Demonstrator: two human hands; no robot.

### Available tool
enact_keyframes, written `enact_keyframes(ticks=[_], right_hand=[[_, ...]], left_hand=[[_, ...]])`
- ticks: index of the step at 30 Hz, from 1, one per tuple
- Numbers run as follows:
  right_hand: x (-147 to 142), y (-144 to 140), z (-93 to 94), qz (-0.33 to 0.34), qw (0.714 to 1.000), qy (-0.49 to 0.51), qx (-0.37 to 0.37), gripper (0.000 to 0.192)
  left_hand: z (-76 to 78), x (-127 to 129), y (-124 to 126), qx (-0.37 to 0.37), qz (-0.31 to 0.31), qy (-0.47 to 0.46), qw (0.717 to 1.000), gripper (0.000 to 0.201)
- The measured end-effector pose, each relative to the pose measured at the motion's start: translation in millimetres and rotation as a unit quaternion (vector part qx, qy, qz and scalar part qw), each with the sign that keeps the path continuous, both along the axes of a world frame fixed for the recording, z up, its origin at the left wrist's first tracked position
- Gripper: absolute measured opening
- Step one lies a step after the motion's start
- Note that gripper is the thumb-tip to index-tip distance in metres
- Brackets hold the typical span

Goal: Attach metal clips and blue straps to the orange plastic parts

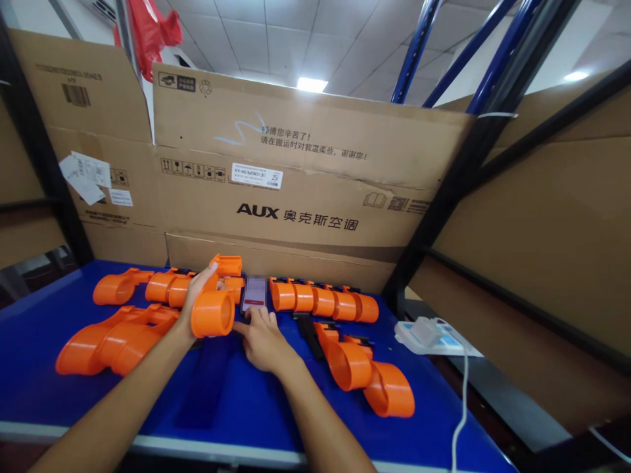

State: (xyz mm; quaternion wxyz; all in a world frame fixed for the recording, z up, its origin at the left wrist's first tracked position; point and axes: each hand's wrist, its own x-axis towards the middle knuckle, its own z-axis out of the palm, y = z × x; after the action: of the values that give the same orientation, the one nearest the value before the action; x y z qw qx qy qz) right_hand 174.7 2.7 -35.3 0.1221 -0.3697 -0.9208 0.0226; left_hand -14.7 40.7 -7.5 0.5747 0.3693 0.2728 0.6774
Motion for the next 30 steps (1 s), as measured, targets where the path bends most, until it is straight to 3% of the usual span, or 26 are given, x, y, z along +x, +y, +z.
enact_keyframes(ticks=[3, 8, 16, 21, 30], right_hand=[[-3.6, 1.9, -1.6, -0.002, 1.0, -0.011, -0.002, 0.026], [5.9, 3.1, 0.4, -0.005, 1.0, 0.005, 0.009, 0.018], [16.8, 0.9, 5.1, -0.032, 0.999, 0.009, 0.027, 0.03], [12.5, 2.8, 2.1, -0.021, 0.999, 0.004, 0.033, 0.015], [12.5, 4.3, -1.8, -0.021, 0.998, 0.011, 0.053, 0.016]], left_hand=[[3.4, 4.8, -3.9, -0.009, 0.029, -0.038, 0.999, 0.039], [5.8, 9.6, -9.8, -0.008, 0.022, -0.037, 0.999, 0.038], [3.3, 11.9, -10.6, -0.025, 0.026, -0.051, 0.998, 0.043], [2.6, 12.6, -10.8, -0.037, 0.019, -0.053, 0.998, 0.044], [1.4, 12.0, -9.6, -0.029, 0.029, -0.037, 0.998, 0.044]])
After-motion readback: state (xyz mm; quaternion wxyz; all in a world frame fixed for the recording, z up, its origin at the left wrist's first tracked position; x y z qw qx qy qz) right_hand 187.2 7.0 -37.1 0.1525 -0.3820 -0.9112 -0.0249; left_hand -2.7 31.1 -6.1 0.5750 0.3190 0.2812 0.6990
